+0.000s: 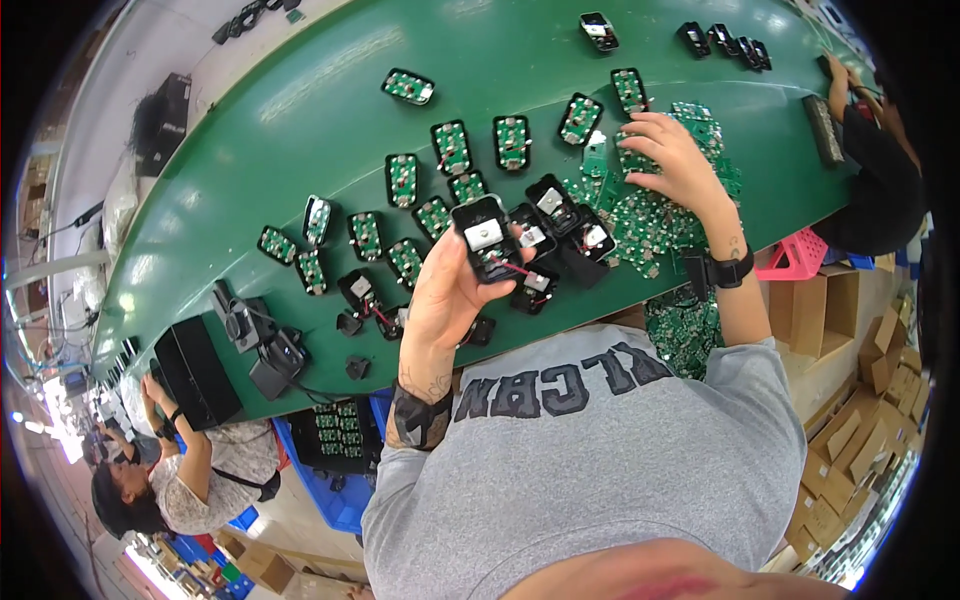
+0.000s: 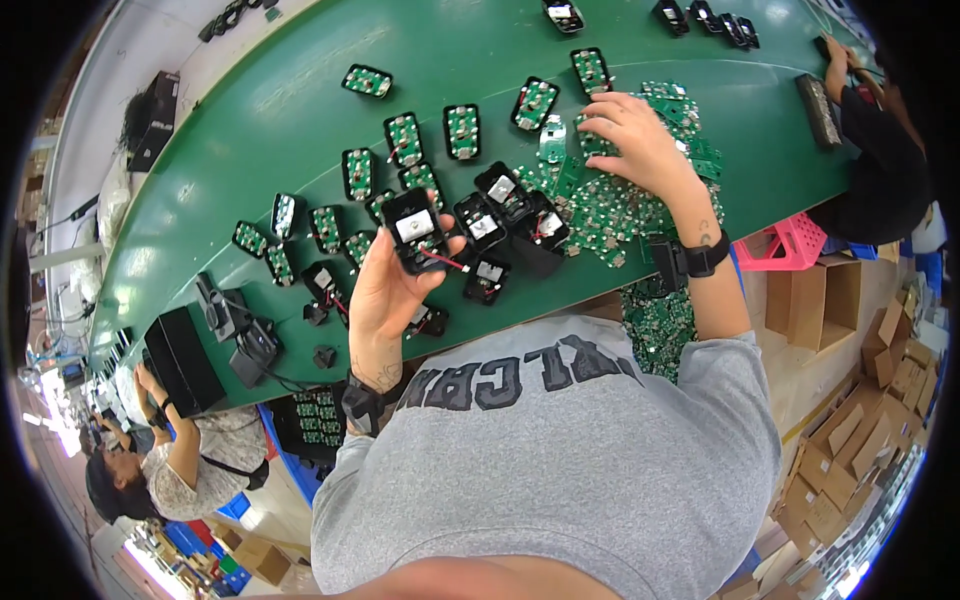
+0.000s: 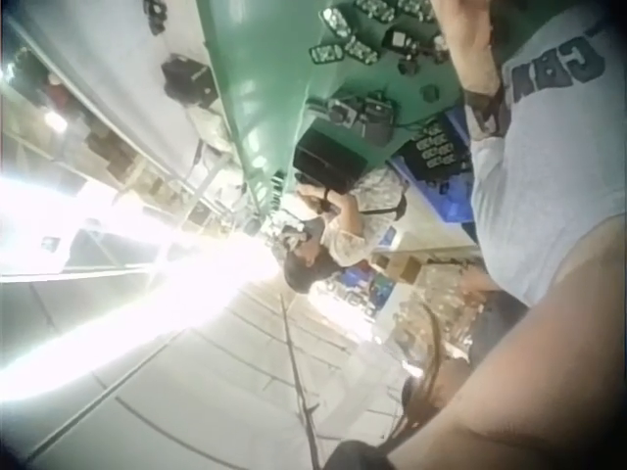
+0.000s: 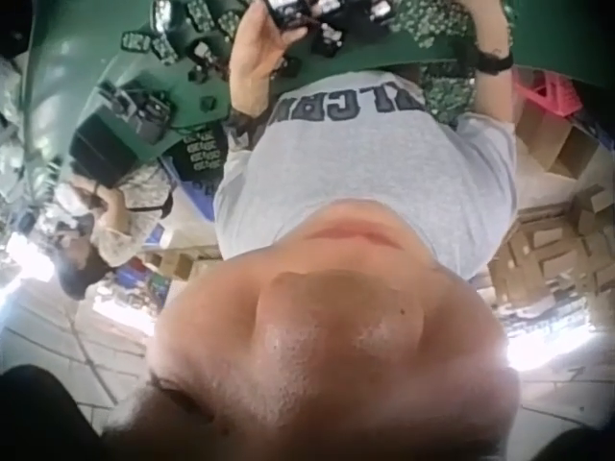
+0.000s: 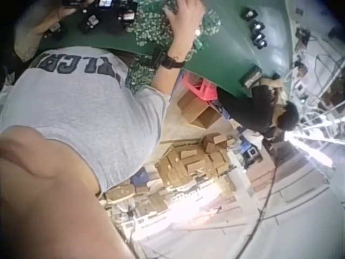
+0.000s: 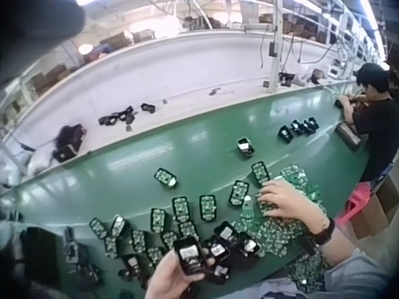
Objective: The person picks up a circuit board and a plastic housing, fits the board into the housing by hand, and sets the assembled unit on the table. This process is repeated multiple times with various circuit boards and housings throughout the video.
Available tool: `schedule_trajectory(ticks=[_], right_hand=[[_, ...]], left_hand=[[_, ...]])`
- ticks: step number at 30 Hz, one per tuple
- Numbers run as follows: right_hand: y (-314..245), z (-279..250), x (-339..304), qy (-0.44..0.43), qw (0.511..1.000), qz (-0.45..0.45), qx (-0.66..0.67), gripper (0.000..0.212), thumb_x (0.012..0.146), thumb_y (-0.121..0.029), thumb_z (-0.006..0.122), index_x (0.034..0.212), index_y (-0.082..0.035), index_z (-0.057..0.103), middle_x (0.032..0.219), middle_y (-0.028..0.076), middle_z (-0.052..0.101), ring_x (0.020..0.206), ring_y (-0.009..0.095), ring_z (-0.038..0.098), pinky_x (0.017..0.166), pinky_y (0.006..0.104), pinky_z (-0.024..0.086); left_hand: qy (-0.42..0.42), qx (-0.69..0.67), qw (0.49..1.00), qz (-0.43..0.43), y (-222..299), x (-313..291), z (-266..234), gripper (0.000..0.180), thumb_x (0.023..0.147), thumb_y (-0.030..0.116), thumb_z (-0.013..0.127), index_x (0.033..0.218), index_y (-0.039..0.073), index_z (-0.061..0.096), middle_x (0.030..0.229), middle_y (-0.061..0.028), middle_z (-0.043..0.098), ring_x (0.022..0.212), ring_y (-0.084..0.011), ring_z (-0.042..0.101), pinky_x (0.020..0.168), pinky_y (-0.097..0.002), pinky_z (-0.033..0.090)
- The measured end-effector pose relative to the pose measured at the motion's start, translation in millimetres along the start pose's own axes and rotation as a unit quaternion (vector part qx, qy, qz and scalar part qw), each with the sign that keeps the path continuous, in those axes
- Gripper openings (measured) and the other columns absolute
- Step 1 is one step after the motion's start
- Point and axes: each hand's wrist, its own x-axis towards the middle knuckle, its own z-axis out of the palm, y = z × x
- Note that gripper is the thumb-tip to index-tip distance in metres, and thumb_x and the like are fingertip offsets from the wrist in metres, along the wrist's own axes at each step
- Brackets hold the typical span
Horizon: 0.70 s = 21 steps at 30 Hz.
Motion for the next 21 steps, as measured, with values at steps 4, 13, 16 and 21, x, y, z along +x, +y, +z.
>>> schedule_trajectory(ticks=[4, 13, 16, 21], right_hand=[[-36, -7, -5, 0.107, 0.969, 0.087, 0.204, 0.036, 0.072, -0.01, 0.077, 0.105, -0.006, 0.064, 0.122, 0.008, 0.06, 0.12, 0.031, 0.053, 0.102, 0.0421, 0.043], [-28, 12, 4, 0.068, 0.993, 0.08, 0.056, 0.051, 0.067, -0.022, 0.082, 0.111, -0.009, 0.06, 0.124, 0.008, 0.059, 0.124, 0.031, 0.048, 0.103, 0.0424, 0.039], [-39, 19, 8, 0.063, 0.995, 0.072, 0.039, 0.05, 0.067, -0.023, 0.083, 0.11, -0.01, 0.061, 0.122, 0.008, 0.059, 0.125, 0.03, 0.048, 0.104, 0.0427, 0.039], [-45, 27, 10, 0.063, 0.993, 0.091, 0.036, 0.05, 0.066, -0.023, 0.082, 0.11, -0.012, 0.061, 0.122, 0.008, 0.058, 0.125, 0.029, 0.048, 0.101, 0.043, 0.039]], left_hand=[[0.025, 0.06, 0.998, 0.021, 0, 0, 8, 0.05, 0.101, 0.034, 0.05, 0.135, -0.002, 0.041, 0.126, -0.0212, 0.057, 0.113, -0.0353, 0.062, 0.083, -0.0363, 0.061], [0.018, 0.065, 0.997, 0.028, -2, -4, 5, 0.049, 0.101, 0.031, 0.049, 0.134, -0.003, 0.039, 0.125, -0.0224, 0.057, 0.112, -0.0371, 0.062, 0.079, -0.0373, 0.062], [0.028, 0.066, 0.997, 0.028, -4, -5, 2, 0.049, 0.101, 0.031, 0.049, 0.135, -0.004, 0.039, 0.126, -0.0232, 0.057, 0.112, -0.0375, 0.062, 0.078, -0.0372, 0.062], [0.017, 0.085, 0.996, 0.027, -6, -5, 3, 0.053, 0.102, 0.036, 0.045, 0.137, -0.004, 0.041, 0.128, -0.0256, 0.055, 0.114, -0.0395, 0.06, 0.078, -0.0333, 0.063]])
